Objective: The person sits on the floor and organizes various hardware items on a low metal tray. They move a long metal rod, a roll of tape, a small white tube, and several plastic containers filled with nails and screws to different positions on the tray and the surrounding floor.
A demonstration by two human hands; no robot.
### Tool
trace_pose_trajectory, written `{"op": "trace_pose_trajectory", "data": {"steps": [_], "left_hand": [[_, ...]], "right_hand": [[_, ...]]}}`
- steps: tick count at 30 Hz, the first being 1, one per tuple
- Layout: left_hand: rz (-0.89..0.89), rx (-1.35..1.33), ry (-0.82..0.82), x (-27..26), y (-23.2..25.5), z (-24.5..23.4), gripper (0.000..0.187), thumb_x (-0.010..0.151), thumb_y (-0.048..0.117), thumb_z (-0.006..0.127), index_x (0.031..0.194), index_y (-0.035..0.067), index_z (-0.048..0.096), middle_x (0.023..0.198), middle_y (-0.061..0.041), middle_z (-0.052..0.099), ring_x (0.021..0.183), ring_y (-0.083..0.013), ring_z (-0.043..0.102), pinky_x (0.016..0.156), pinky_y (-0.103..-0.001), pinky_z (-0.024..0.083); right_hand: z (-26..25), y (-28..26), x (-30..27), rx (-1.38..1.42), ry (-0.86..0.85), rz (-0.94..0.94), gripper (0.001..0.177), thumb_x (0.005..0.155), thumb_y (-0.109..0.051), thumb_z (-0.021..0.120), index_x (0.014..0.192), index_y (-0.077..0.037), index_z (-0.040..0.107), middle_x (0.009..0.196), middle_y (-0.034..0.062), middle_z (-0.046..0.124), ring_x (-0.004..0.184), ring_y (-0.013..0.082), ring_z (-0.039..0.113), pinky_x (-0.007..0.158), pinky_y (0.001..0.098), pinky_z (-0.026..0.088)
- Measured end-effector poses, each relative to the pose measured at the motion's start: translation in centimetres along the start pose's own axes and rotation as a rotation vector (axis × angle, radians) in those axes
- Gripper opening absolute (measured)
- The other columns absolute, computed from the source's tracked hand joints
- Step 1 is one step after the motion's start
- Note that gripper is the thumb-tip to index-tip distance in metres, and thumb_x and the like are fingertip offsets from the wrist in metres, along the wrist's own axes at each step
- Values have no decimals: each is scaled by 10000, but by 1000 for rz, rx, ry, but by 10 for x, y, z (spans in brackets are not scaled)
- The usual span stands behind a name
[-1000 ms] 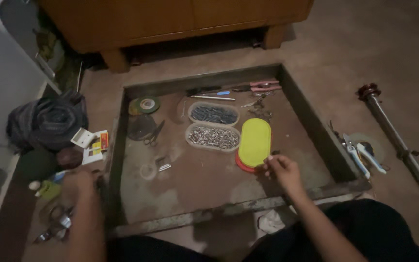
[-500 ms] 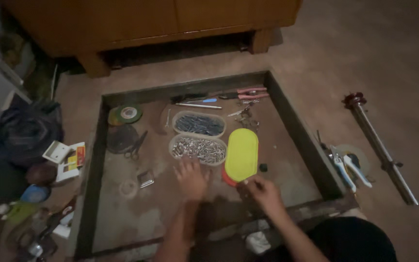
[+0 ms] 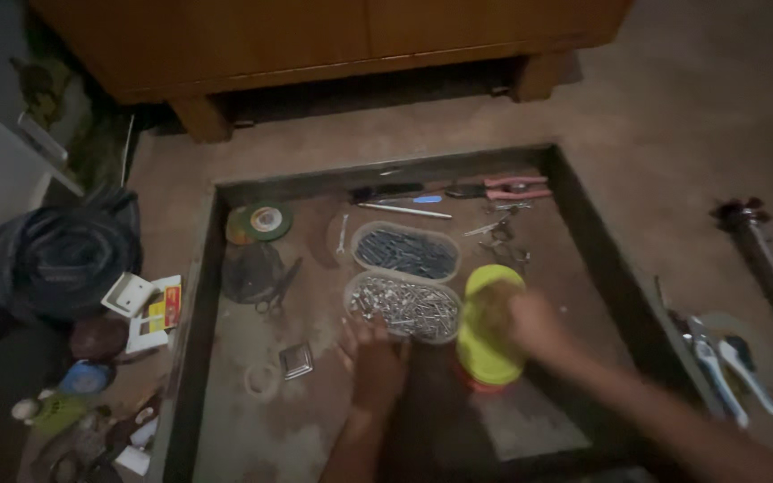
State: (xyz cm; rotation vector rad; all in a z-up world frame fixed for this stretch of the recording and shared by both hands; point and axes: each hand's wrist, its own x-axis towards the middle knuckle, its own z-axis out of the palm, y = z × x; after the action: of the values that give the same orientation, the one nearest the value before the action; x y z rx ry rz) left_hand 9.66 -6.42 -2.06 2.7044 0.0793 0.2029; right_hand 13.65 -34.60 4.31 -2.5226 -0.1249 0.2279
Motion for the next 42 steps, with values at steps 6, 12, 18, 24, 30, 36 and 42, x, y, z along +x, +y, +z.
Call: {"op": "trace_pose_trajectory", "data": {"steps": [6, 12, 18, 24, 30, 36, 42], "left_hand": [[-13, 27, -111, 0, -3, 1, 786, 917, 575, 611, 1495, 86, 398, 1612, -242, 289, 1490, -479, 198, 1137, -741, 194], [-118, 3, -234, 1, 9, -13, 850, 911, 609, 569, 1554, 108, 332, 1630, -200, 255, 1518, -478, 131, 1135, -734, 143], [-114, 17, -273, 3, 16, -30, 903, 918, 603, 568, 1587, 88, 248, 1664, -224, 131, 1525, -487, 50, 1148, -726, 32], [-126, -18, -312, 5, 16, -30, 907, 928, 577, 588, 1591, 69, 234, 1664, -236, 113, 1527, -479, 53, 1158, -724, -7], [-76, -29, -181, -3, 15, -27, 901, 892, 540, 648, 1577, 74, 294, 1652, -242, 182, 1515, -471, 142, 1173, -719, 29], [-48, -43, -105, -4, 12, -18, 878, 879, 519, 679, 1549, 73, 327, 1642, -258, 180, 1508, -485, 147, 1145, -738, 63], [13, -57, 30, -10, 5, -4, 875, 858, 476, 703, 1551, 72, 354, 1647, -257, 214, 1502, -491, 194, 1136, -733, 123]], "right_hand": [[-44, 49, 151, -450, 165, 41, 318, 996, -165, 556, 1292, -62, 611, 1292, 204, 589, 1118, 382, 623, 930, 509, 510], [-26, 92, 233, -776, 120, -130, 678, 852, -166, 579, 1493, -43, 398, 1534, 224, 361, 1445, 437, 372, 1124, 606, 339], [-31, 86, 245, -497, -35, 137, 1010, 689, -317, 844, 1551, -18, 410, 1578, 262, 423, 1475, 432, 383, 1202, 552, 357], [-37, 50, 230, -567, 48, 181, 797, 872, -447, 576, 1582, -195, 318, 1581, 223, 314, 1420, 501, 272, 1048, 814, 177], [-23, 92, 225, -1074, -31, -104, 410, 1119, -328, 480, 1359, -42, 649, 1367, 206, 696, 1246, 382, 619, 1103, 664, 449], [1, 108, 193, -682, 196, -98, 436, 946, -270, 528, 1266, 20, 590, 1193, 276, 661, 1076, 463, 635, 898, 595, 483], [2, 88, 127, -59, 163, -96, 495, 949, -282, 475, 1331, 26, 535, 1218, 270, 617, 994, 389, 660, 867, 457, 502]]}}
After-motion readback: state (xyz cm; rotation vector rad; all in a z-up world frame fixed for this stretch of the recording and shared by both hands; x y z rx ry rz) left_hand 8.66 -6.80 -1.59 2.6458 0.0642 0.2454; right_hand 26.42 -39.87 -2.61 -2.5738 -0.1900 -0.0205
